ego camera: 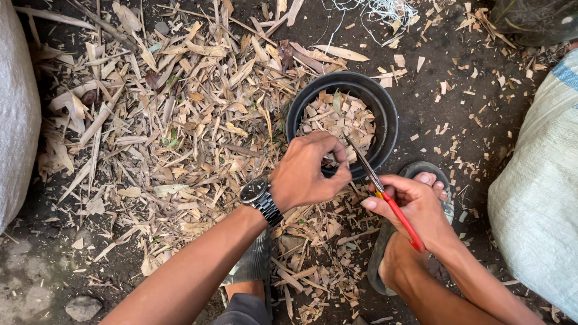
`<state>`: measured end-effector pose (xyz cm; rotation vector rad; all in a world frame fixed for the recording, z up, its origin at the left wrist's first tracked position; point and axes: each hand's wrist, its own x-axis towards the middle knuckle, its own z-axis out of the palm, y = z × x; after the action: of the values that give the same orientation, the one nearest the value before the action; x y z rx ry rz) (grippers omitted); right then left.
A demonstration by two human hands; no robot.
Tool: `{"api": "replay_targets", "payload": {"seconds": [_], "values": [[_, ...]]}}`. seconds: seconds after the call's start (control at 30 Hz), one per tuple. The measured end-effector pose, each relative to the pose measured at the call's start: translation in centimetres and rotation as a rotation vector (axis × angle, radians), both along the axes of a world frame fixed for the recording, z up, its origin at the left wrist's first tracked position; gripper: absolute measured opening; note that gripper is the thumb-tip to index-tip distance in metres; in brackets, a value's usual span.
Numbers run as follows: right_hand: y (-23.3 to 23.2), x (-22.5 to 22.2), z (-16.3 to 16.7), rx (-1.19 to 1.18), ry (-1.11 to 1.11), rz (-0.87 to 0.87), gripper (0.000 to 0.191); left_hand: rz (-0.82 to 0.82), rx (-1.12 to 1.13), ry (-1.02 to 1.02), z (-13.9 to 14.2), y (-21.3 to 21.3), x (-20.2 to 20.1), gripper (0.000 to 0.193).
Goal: The person crouches on bare soil and cuts pieces of dried wood and bark into smaller chips with a pair of red-handled scissors, dropping the cut chips into a black plastic pot. They repeatedly pick up new pieces from the ground, cut them over the pot, and occasionally gather more material from the surrounding pile.
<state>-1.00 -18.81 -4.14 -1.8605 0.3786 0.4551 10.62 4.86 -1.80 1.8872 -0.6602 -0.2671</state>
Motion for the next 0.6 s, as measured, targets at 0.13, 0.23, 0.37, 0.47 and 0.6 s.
{"api": "replay_targets", "payload": {"seconds": [0.13,0.23,0.37,0.47,0.6], "values": [[-0.2,0.0,-0.2,0.069,-0.002,-0.012,0.034,0.053,-0.029,-0.077,-0.5,0.3,0.3,0.016],[-0.2,0.1,0.4,0.060,0.067,0.020,0.038,0.095,-0.030,-0.074,-0.6,0.4,0.4,0.017],[0.2,0.4,0.8,0.137,0.012,0.052,0.046,-0.002,-0.062,-0.044,-0.5,0.3,0.3,0.022],[0.1,0.4,0.8,0.056,0.055,0.056,0.048,-0.028,-0.023,0.020,-0.3,-0.1,-0.2,0.022],[-0.1,0.2,0.4,0.071,0.050,0.040,0.045,-0.040,0.007,-0.065,-0.1,-0.1,-0.4,0.022]]}}
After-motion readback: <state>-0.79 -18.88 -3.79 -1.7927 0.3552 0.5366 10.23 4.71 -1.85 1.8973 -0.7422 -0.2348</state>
